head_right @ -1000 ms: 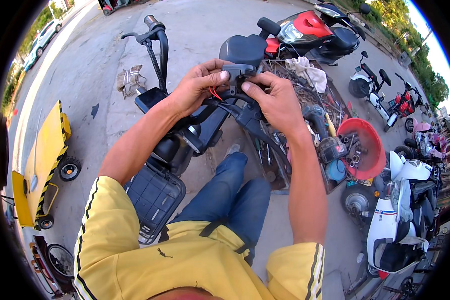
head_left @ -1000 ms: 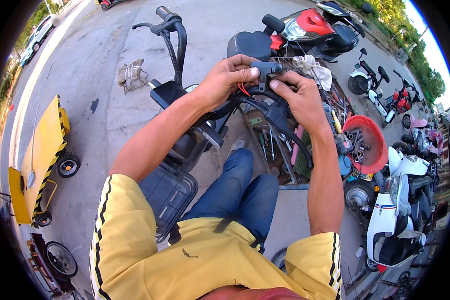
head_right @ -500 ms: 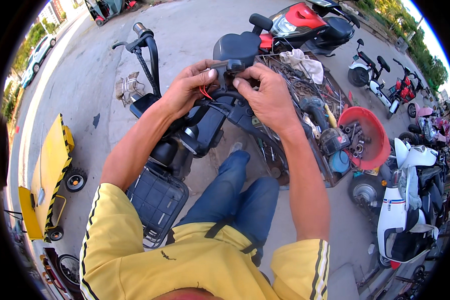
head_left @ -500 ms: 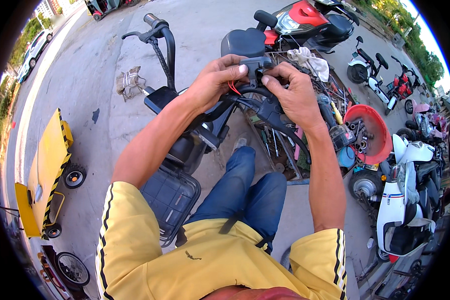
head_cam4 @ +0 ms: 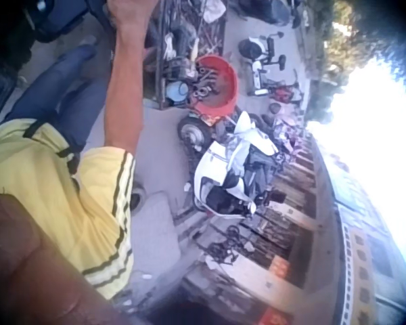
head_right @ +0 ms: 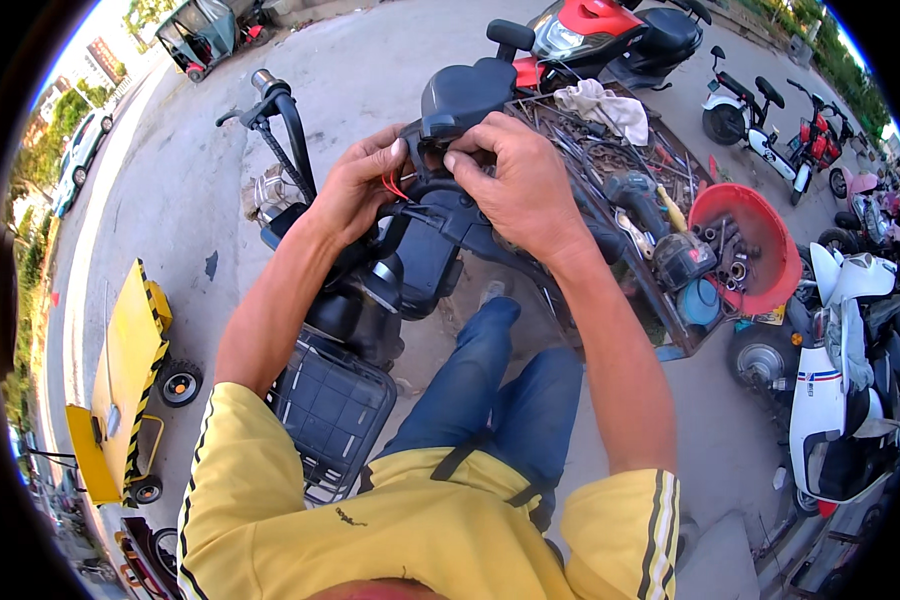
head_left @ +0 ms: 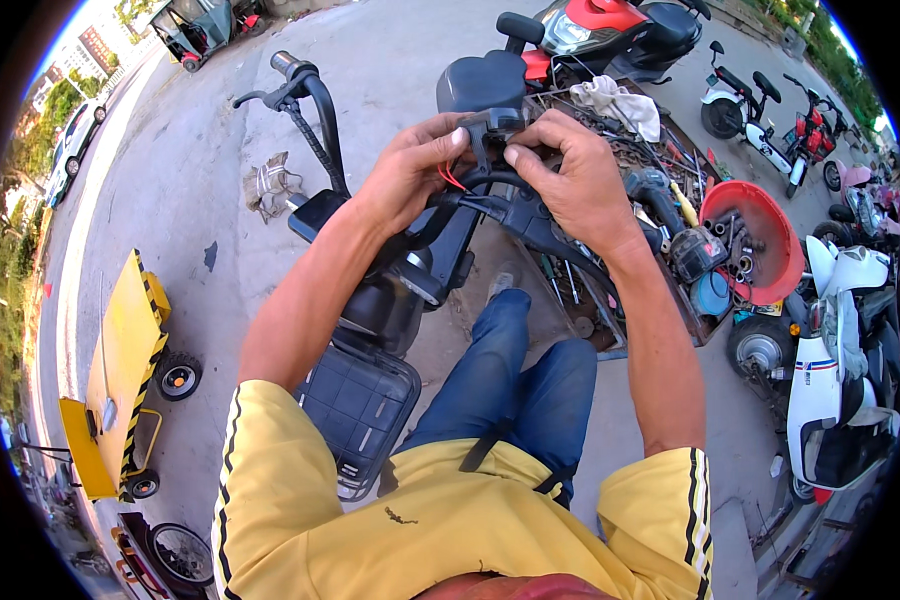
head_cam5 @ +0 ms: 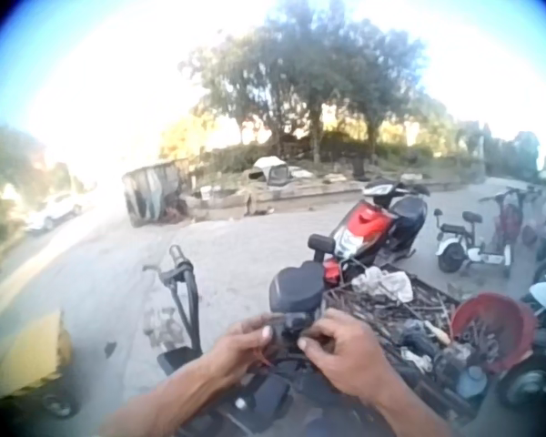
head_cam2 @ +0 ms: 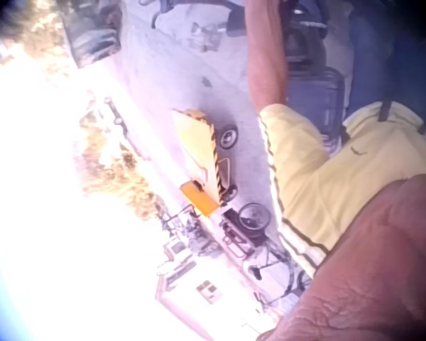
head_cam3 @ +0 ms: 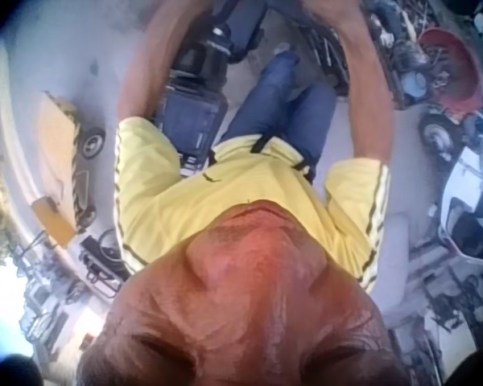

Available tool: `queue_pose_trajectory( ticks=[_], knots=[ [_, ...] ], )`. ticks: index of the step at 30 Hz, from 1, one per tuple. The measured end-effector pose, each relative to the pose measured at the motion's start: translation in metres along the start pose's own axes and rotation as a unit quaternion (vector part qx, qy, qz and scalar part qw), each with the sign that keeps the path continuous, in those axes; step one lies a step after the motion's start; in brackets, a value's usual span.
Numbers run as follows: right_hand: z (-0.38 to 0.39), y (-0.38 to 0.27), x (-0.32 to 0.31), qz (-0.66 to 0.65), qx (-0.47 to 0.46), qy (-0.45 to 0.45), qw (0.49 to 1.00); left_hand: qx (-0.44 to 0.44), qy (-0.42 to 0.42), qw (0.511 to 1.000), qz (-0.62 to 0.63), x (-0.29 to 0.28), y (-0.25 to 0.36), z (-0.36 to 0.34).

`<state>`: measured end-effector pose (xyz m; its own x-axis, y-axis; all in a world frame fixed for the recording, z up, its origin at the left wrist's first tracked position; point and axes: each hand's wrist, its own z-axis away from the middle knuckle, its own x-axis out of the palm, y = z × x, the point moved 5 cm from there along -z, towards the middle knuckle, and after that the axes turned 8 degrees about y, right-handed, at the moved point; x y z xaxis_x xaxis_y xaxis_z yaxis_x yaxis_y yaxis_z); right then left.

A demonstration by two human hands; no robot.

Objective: The person works on the handlebar area of a scooter, repeatedly removing and reattaching a small black control module and its wiring. They use a screwdriver to loosen and tighten fasteners, then secure the wires with zip ties. The scooter remains stationary throughout the process.

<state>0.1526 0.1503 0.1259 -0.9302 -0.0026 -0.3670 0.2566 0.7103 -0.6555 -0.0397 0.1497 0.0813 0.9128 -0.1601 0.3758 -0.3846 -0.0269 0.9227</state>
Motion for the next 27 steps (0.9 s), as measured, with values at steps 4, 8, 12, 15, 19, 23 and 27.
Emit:
queue_pose_trajectory(
  ticks=[4,8,12,15,19,23,27],
  knots=[
    [0.0020,-0.0050,-0.0009,0.015,0.004,0.012,1.000,0.002,-0.029,1.000,-0.011,-0.0024,0.0015,0.0000],
    [0.0011,-0.0038,-0.0008,0.020,0.019,0.008,1.000,-0.001,-0.030,0.999,-0.009,-0.0026,0.0004,-0.0002],
    [0.0014,-0.0034,-0.0031,0.031,0.007,0.016,0.999,0.005,-0.043,0.999,0.008,-0.0068,-0.0020,-0.0037],
    [0.0024,-0.0039,-0.0015,0.021,0.013,0.017,1.000,0.008,-0.033,0.999,0.019,-0.0068,-0.0010,-0.0022],
    [0.0034,-0.0067,-0.0029,0.004,0.032,0.023,0.999,0.002,-0.037,0.999,0.024,-0.0036,0.0017,-0.0010],
    [0.0018,-0.0058,-0.0027,0.022,0.024,0.014,0.999,-0.001,-0.043,0.999,0.030,-0.0048,0.0012,-0.0007],
    [0.0021,-0.0043,-0.0031,0.020,0.018,0.016,1.000,-0.006,-0.036,0.999,0.029,-0.0032,0.0011,-0.0011]
  ],
)
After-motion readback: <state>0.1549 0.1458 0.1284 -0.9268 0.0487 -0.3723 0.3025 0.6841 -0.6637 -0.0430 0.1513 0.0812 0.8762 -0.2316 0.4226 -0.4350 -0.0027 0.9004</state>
